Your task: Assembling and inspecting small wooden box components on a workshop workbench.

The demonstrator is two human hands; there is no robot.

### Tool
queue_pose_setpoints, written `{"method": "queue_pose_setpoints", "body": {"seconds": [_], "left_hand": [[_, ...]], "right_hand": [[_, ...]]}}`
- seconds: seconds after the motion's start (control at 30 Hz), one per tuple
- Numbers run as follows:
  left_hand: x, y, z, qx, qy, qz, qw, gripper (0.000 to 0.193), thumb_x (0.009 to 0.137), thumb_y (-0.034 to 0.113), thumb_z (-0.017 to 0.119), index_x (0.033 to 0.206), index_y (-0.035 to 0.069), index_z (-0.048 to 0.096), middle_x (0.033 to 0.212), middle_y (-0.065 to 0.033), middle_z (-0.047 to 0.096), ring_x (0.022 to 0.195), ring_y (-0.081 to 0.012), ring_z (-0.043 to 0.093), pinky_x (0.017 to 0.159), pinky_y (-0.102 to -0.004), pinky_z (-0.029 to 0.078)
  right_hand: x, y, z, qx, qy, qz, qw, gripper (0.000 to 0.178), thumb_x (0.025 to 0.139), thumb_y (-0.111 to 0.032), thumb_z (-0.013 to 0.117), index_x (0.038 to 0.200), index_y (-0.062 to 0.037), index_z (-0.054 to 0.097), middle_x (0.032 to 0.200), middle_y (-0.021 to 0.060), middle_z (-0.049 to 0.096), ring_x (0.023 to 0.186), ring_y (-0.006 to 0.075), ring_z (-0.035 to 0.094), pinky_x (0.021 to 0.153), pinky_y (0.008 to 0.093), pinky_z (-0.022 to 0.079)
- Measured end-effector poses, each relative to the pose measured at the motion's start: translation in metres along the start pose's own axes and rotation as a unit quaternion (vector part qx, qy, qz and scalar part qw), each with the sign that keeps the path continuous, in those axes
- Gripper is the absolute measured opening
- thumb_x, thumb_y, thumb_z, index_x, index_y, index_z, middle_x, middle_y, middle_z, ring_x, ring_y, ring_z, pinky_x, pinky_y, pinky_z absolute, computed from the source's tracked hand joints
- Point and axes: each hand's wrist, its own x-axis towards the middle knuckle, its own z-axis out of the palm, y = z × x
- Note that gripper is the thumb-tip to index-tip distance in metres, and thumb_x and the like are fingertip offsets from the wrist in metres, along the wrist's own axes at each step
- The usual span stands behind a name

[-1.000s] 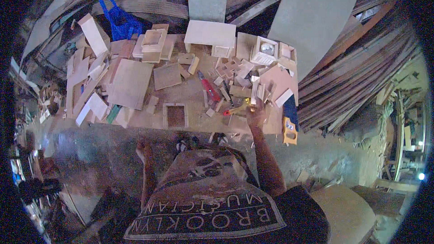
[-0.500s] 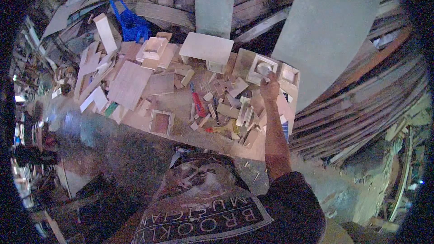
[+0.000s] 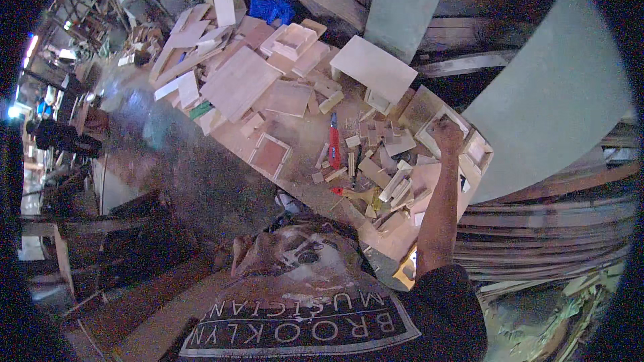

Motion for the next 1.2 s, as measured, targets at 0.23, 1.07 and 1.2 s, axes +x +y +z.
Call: {"method": "queue_pose_setpoints", "body": {"seconds": [0.23, 1.07, 1.2], "left_hand": [[-0.042, -0.129, 0.010, -0.158, 0.063, -0.016, 0.985, 0.043, 0.077, 0.042, 0.066, 0.086, 0.000, 0.065, 0.071, -0.0161, 0.065, 0.072, -0.0274, 0.065, 0.064, -0.0387, 0.051], [-0.018, 0.125, -0.083, 0.023, 0.060, 0.049, 0.997, 0.030, 0.077, 0.029, 0.063, 0.077, -0.001, 0.061, 0.074, -0.0217, 0.062, 0.068, -0.0326, 0.063, 0.060, -0.0430, 0.047], [0.037, 0.232, -0.117, -0.034, 0.119, 0.185, 0.975, 0.019, 0.077, 0.017, 0.059, 0.080, -0.001, 0.062, 0.076, -0.0213, 0.061, 0.077, -0.0366, 0.060, 0.069, -0.0435, 0.047]], "right_hand": [[-0.012, 0.004, -0.021, 0.230, -0.078, 0.117, 0.963, 0.051, 0.081, -0.045, 0.061, 0.068, 0.0040, 0.062, 0.054, 0.0104, 0.055, 0.043, 0.0203, 0.053, 0.042, 0.0349, 0.041], [0.018, 0.035, -0.008, 0.163, -0.180, 0.117, 0.963, 0.047, 0.083, -0.043, 0.056, 0.063, -0.0005, 0.056, 0.052, 0.0075, 0.051, 0.043, 0.0165, 0.048, 0.043, 0.0330, 0.037], [0.015, 0.053, -0.008, 0.097, -0.170, 0.151, 0.969, 0.051, 0.085, -0.043, 0.055, 0.076, 0.0063, 0.062, 0.057, 0.0120, 0.057, 0.050, 0.0230, 0.057, 0.052, 0.0389, 0.046]]}}
